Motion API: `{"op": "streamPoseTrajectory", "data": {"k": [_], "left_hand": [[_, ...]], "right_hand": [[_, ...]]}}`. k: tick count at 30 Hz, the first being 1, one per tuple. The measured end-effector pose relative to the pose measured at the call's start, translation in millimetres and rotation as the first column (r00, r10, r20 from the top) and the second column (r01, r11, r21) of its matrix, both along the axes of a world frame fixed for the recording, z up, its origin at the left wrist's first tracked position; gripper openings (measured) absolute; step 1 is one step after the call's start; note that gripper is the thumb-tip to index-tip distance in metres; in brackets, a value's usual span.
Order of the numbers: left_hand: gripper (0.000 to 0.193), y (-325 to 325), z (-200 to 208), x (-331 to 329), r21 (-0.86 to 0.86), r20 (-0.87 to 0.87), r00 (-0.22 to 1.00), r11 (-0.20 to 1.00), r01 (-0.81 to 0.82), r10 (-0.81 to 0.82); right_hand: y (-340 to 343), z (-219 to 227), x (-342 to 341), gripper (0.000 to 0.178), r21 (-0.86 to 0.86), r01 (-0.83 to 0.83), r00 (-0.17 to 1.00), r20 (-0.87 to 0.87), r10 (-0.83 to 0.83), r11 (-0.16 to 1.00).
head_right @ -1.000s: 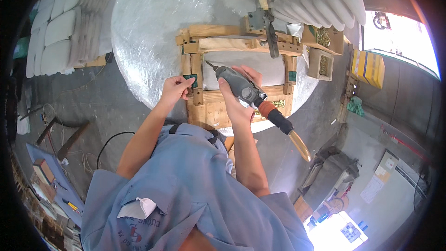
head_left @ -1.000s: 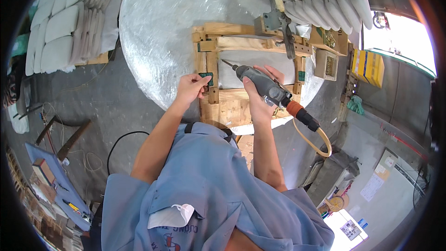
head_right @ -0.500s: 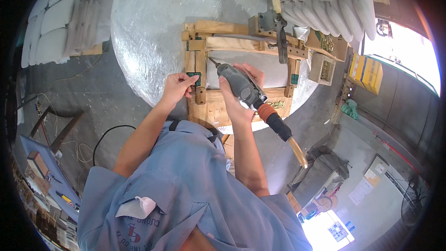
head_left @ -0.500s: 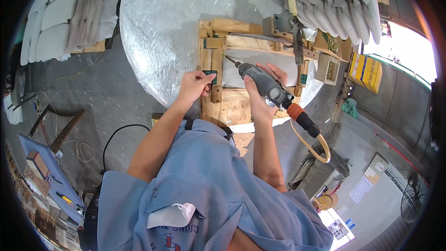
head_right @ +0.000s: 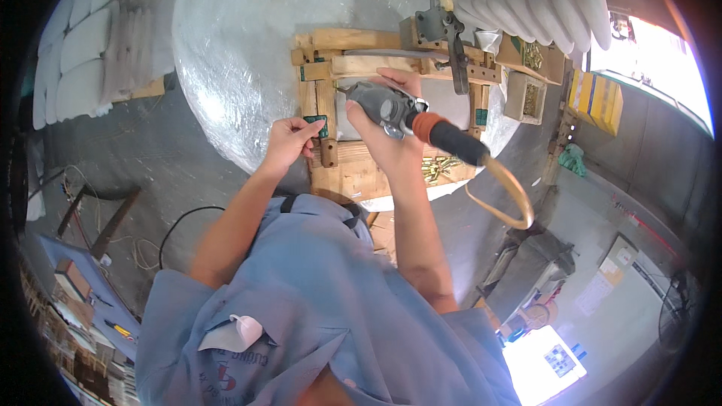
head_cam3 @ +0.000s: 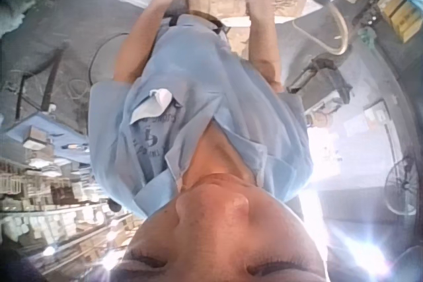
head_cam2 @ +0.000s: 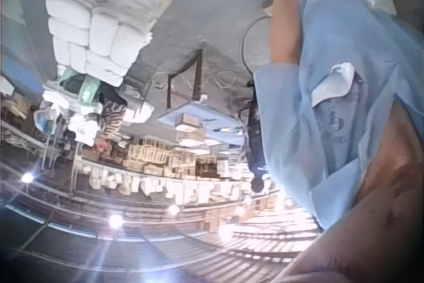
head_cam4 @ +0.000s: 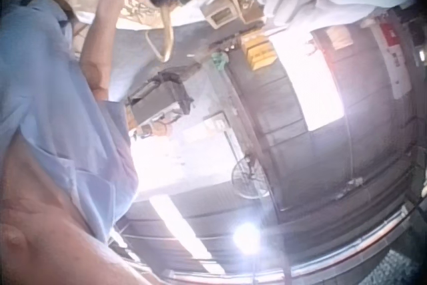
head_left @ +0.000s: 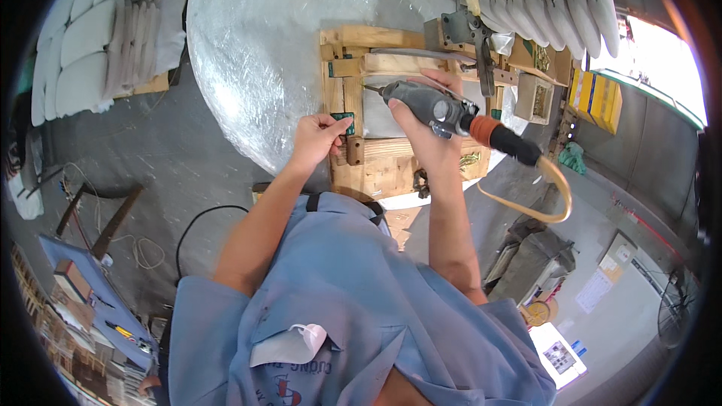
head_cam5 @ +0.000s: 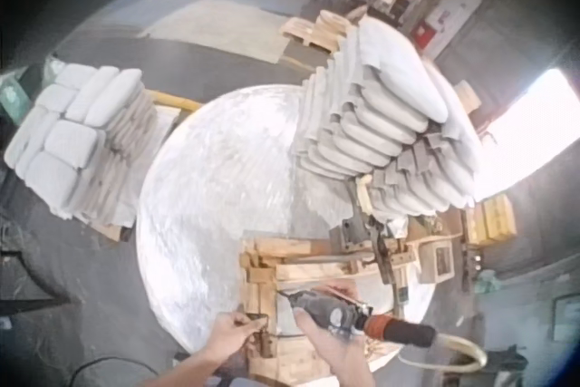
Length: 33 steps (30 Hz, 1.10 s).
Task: The person uses a pneumatic drill to fasten screws into a wooden frame holding a cushion cover. They repeatedly load screws, drill them in, remove the finished cushion, and place it on a stack. The person then places a new cushion cover into the frame and repeats the process.
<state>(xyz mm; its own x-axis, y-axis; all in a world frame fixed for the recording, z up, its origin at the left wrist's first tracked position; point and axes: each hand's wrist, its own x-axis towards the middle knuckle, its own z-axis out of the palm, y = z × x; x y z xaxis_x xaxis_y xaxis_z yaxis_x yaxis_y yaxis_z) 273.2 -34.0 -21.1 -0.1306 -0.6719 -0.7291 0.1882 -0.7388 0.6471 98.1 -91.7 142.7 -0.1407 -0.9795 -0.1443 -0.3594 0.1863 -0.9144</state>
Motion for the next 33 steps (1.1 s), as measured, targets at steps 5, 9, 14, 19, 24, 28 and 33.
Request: {"op": "streamPoseTrajectory", "data": {"k": [5,9,14,19,24,28,33], "left_hand": [[0.039,2,-4,-2,-0.006,-0.007,1.0,1.0,0.001,-0.001],[0.039,2,-2,-3,0.007,-0.009,1.0,1.0,-0.008,0.008],[0.039,3,-2,-1,-0.016,0.005,1.0,1.0,0.01,-0.01],[0.038,13,0,5,-0.049,-0.054,0.998,0.999,0.019,-0.022],[0.036,48,21,7,-0.316,0.283,0.886,0.837,0.447,-0.366],[0.035,85,67,-21,-0.414,0.328,0.67,0.536,0.736,-0.666],[0.032,106,34,-78,-0.372,0.537,0.564,0.423,0.826,-0.628]], "right_hand": [[-16,-10,3,0.051,-0.026,-0.063,0.998,-0.022,0.062,0.998],[-25,-15,1,0.052,-0.019,-0.187,0.975,-0.125,0.183,0.982],[-20,-10,6,0.054,-0.084,-0.022,0.998,0.059,0.027,0.996],[25,-36,-36,0.062,-0.083,0.105,0.984,0.151,-0.092,0.991],[121,-22,-65,0.06,0.211,0.476,0.74,0.428,-0.519,0.854],[191,-31,-98,0.056,0.358,0.649,0.446,0.535,-0.717,0.671],[249,-32,-144,0.05,0.472,0.72,0.176,0.585,-0.792,0.508]]}}
